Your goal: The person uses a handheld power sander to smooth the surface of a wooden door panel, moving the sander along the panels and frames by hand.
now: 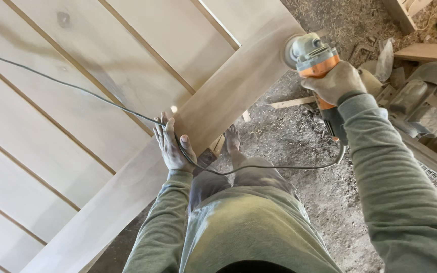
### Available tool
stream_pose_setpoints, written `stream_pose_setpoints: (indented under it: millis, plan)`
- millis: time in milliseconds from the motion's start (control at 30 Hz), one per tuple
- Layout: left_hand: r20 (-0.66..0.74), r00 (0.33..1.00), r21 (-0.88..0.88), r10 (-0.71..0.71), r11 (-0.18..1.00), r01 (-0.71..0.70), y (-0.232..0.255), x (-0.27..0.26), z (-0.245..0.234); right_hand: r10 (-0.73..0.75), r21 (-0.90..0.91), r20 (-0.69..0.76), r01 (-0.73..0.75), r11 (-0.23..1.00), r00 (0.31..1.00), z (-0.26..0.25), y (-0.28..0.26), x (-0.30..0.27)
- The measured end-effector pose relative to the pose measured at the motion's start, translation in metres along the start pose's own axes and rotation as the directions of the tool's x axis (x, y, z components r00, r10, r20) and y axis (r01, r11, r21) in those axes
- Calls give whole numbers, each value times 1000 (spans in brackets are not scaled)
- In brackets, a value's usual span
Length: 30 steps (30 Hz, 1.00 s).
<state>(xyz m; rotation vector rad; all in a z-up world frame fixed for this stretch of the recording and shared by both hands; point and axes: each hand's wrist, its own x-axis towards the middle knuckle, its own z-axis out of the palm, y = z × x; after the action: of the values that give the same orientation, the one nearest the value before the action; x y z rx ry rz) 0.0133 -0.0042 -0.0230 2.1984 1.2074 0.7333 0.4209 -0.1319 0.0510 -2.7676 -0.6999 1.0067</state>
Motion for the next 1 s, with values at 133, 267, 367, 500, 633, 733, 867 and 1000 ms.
stream_pose_setpoints:
  millis: [133, 267, 367, 500, 633, 733, 867, 1000]
  plan:
    - [14, 1000, -11, -24, 1000, 24, 1, 0, 0, 89, 71, 77, -94, 993, 993, 13, -9, -14]
    - [-2, 1000, -20, -29, 999, 29, 0, 1, -1, -20, 19, 49, 19, 1000, 999, 23, -17, -28]
    - [-8, 1000, -41, -24, 999, 23, 0, 0, -2, -5, 53, 91, 0, 999, 996, 32, -24, -41]
    - [-29, 1000, -60, -11, 998, 10, 0, 0, -2, -45, 84, 112, 36, 996, 993, 51, -37, -61]
    - [-50, 998, -81, -21, 997, 17, 0, 0, -2, -186, -15, 123, 189, 982, 975, 73, -52, -83]
    - [-44, 999, -76, -28, 997, 25, -1, -1, -1, -302, -81, 213, 325, 942, 929, 88, -64, -102]
    - [-33, 999, -48, -14, 999, 12, -2, -1, 1, -399, -82, 239, 428, 900, 885, 80, -75, -103]
    - [-17, 1000, -29, -26, 999, 26, -5, -2, 2, -125, -67, 172, 138, 988, 977, 35, -75, -72]
